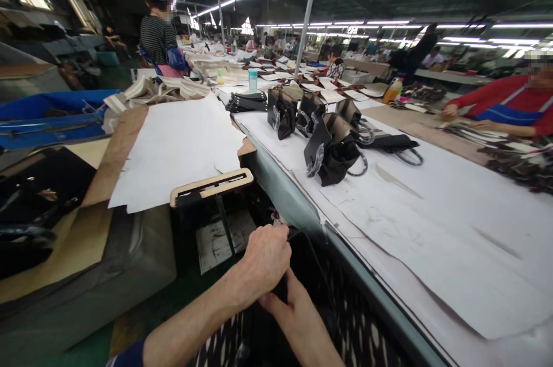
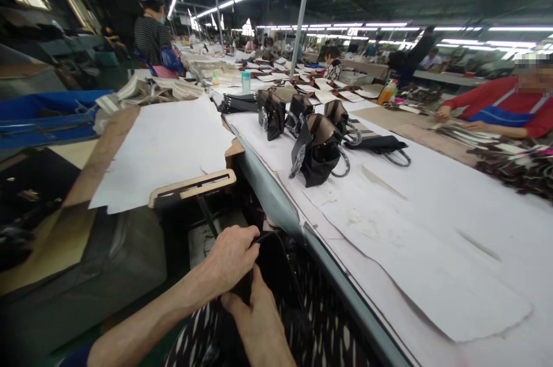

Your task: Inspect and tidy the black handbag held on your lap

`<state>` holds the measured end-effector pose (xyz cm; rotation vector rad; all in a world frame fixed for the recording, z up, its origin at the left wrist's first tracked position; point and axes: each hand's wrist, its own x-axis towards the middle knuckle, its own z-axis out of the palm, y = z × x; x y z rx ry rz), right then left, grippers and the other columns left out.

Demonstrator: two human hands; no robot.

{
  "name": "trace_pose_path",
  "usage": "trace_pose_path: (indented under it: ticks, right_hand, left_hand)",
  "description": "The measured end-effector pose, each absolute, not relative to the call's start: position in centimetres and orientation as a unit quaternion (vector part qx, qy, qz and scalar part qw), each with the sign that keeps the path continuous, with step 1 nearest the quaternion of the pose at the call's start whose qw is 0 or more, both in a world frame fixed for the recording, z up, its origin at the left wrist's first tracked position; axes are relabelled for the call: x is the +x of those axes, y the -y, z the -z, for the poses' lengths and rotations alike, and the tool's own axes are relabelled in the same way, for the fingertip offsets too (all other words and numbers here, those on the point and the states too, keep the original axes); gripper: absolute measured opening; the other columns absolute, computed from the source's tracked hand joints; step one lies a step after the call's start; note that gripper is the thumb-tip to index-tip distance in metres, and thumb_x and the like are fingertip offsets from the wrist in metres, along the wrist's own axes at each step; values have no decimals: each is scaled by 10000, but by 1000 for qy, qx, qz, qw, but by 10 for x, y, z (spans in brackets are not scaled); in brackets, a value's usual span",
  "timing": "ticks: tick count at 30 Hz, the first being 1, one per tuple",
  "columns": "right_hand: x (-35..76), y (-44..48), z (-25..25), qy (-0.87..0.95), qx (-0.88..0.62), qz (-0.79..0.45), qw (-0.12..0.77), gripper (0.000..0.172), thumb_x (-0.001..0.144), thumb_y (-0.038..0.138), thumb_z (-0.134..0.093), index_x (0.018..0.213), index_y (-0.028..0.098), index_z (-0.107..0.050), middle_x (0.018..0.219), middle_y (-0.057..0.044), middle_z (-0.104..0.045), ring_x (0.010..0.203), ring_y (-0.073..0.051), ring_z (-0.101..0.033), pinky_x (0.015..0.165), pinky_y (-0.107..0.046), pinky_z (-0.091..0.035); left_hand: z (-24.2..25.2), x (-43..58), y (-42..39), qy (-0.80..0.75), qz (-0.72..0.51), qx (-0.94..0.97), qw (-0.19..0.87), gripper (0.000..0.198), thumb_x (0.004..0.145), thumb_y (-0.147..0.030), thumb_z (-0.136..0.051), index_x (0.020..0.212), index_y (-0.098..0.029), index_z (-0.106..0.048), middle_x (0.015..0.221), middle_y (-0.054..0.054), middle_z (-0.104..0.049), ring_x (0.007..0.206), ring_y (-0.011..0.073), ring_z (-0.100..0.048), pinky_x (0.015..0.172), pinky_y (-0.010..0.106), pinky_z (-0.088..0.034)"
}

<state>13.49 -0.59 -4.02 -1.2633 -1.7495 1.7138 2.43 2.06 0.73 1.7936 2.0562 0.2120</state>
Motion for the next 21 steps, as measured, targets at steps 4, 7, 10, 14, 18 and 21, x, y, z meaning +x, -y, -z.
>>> trace_pose_path:
  ticks: [4,7,10,14,18,21]
  right_hand:
    - [141,-3,47,523,-417,-698,255,455,775,287,-544,1206,150,-489,1189,-77,-572,1155,-241,-461,1007,-388,-320]
    - [164,-18,44,370,-446,-768,272,501,714,341,-641,1162,149,-526,1017,-74,-665,1025,-264,-563,912,-417,-423]
    - [194,-37,40,224,-457,-808,297,442,698,416,-647,1055,159,-603,942,-74,-691,986,-262,-592,874,-417,-459]
    - [220,-53,43,161,-405,-867,242,592,706,684,-450,887,174,-689,922,-110,-696,986,-284,-594,869,-448,-471]
    - [228,-55,61,265,-457,-815,237,636,684,738,-395,895,218,-693,953,-102,-688,1032,-317,-561,867,-509,-473]
    - [235,-53,86,462,-490,-697,243,624,676,719,-416,1157,345,-549,1122,-16,-618,1123,-290,-489,854,-460,-513]
  left_hand:
    - [-5,10,-18,-697,-209,638,252,296,856,-295,-347,787,-166,-605,717,47,-641,707,183,-599,644,272,-434]
    - [9,-27,-9,-708,-344,555,269,380,881,-357,-292,768,-164,-599,651,13,-611,617,141,-574,587,230,-430]
    - [32,-66,8,-750,-410,453,255,321,848,-374,-375,909,-144,-590,771,31,-634,700,163,-588,659,255,-459]
    - [57,-83,30,-708,-421,429,371,396,822,-404,-461,1097,-128,-532,1036,85,-611,949,202,-562,849,307,-434]
    - [60,-65,36,-569,-473,423,523,538,798,-396,-533,1247,-137,-390,1260,118,-487,1138,195,-463,970,312,-364]
    - [51,-50,32,-501,-494,417,575,543,765,-320,-586,1244,-153,-392,1273,109,-479,1154,202,-451,989,330,-340]
